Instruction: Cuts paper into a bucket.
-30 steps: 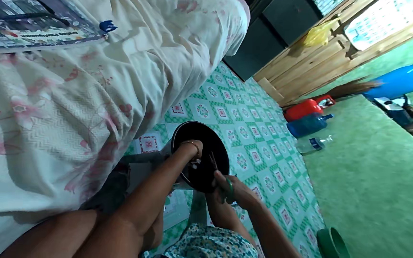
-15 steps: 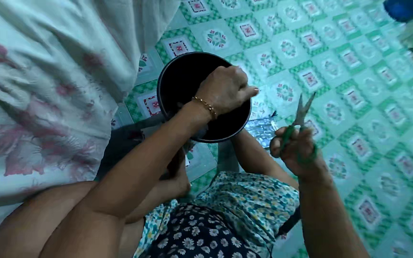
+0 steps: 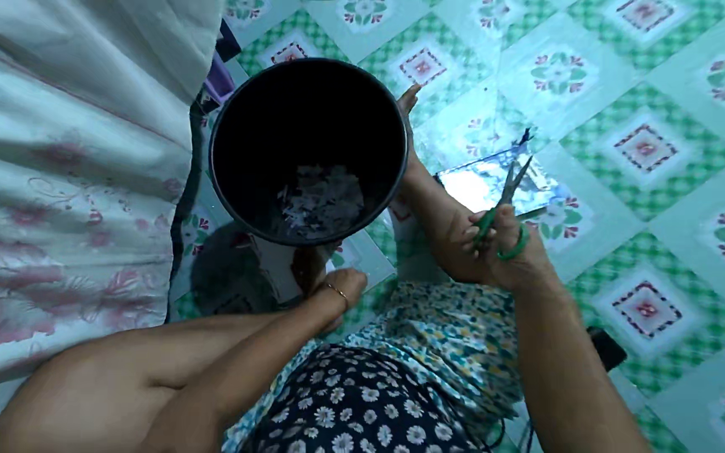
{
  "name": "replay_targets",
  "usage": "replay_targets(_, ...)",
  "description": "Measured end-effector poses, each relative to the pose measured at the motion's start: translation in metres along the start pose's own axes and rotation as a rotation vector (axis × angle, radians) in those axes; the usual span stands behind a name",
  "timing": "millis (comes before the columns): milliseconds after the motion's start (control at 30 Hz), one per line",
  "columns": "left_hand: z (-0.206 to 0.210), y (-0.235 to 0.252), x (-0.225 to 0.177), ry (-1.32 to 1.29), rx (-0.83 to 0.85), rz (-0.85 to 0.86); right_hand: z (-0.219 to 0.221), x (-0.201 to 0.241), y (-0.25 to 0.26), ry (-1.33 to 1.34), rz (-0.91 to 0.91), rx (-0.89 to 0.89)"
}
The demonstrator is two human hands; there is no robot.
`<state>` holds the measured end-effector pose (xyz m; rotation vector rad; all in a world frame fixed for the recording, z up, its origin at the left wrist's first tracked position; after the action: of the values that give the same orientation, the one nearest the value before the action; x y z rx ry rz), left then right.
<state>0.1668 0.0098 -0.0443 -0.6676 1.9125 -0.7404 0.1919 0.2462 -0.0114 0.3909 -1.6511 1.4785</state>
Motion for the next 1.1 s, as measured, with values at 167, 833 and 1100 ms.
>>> replay_targets(167,0.005,0.011,0.056,0.03,-0.148,-0.055,0.002,-0.001,0.003,-0.028,-0.009,0.028)
replay_targets(833,0.01,0.015,0.045,-0.135,-0.166,-0.067,0.015,0.007,-0.004,-0.109,0.038,0.079)
replay_targets(1100,-0.003,-0.048,0.068,-0.289,-0.412,-0.252,0.017,0.004,0.003,-0.174,0.011,0.138)
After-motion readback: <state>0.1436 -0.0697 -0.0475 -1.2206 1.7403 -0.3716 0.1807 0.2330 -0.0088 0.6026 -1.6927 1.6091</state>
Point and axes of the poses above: each hand's wrist, its own y-axis towards the middle knuckle, its own z-axis out of the palm, x = y × z, the point moved 6 cm from there along y, towards the middle knuckle, and after that the axes turned 15 degrees about z, right-handed, at the moved point
